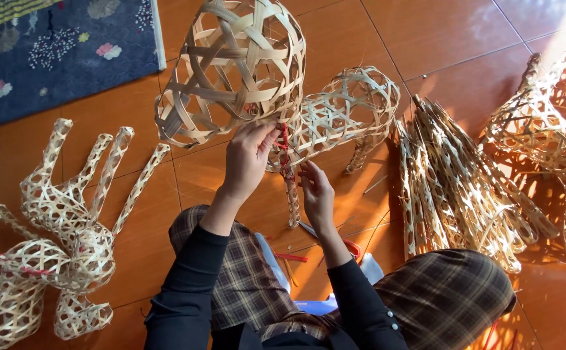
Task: Assembling a large bamboo animal sculpture by tying strips together and trimming excess material with scissors.
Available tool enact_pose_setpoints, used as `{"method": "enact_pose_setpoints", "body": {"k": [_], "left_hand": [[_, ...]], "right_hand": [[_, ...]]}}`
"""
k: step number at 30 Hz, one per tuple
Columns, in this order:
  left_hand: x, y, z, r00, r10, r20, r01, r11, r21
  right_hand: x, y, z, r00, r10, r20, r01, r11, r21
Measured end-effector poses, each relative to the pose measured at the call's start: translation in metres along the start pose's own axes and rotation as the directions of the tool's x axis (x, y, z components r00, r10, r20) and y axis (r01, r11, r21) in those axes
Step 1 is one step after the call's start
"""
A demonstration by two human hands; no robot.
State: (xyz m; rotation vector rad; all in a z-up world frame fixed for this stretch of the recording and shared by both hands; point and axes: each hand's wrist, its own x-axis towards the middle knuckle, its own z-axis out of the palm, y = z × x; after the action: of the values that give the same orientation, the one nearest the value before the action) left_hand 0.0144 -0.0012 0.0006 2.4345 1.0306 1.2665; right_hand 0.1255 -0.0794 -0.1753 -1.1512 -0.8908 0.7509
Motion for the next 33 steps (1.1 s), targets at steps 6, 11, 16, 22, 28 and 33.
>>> {"method": "enact_pose_setpoints", "body": {"k": [6,11,16,22,28,33], "left_hand": [[-0.004,-0.008,0.002,1.000,-0.020,0.019,0.020,1.000,0.009],[-0.007,-0.015,0.003,0.999,0.007,0.036,-0.007,1.000,0.004],[-0.008,-0.013,0.004,1.000,0.006,0.021,-0.006,1.000,0.018],[-0.012,-0.015,0.008,1.000,0.017,0.008,-0.017,1.000,0.019],[-0.013,-0.016,0.008,1.000,0.000,0.023,-0.001,1.000,0.011],[-0.014,-0.019,0.009,0.999,0.001,0.052,-0.001,1.000,0.005]], "right_hand": [[0.011,0.011,0.000,0.992,0.105,-0.077,-0.099,0.992,0.077],[0.022,0.020,0.005,0.966,0.204,-0.158,-0.162,0.956,0.244],[0.023,0.021,0.004,0.974,0.174,-0.143,-0.132,0.956,0.260],[0.023,0.021,0.003,0.982,0.150,-0.118,-0.118,0.962,0.247],[0.025,0.011,0.002,0.985,0.119,-0.122,-0.094,0.976,0.194],[0.026,-0.001,-0.002,0.990,0.076,-0.116,-0.071,0.996,0.050]]}}
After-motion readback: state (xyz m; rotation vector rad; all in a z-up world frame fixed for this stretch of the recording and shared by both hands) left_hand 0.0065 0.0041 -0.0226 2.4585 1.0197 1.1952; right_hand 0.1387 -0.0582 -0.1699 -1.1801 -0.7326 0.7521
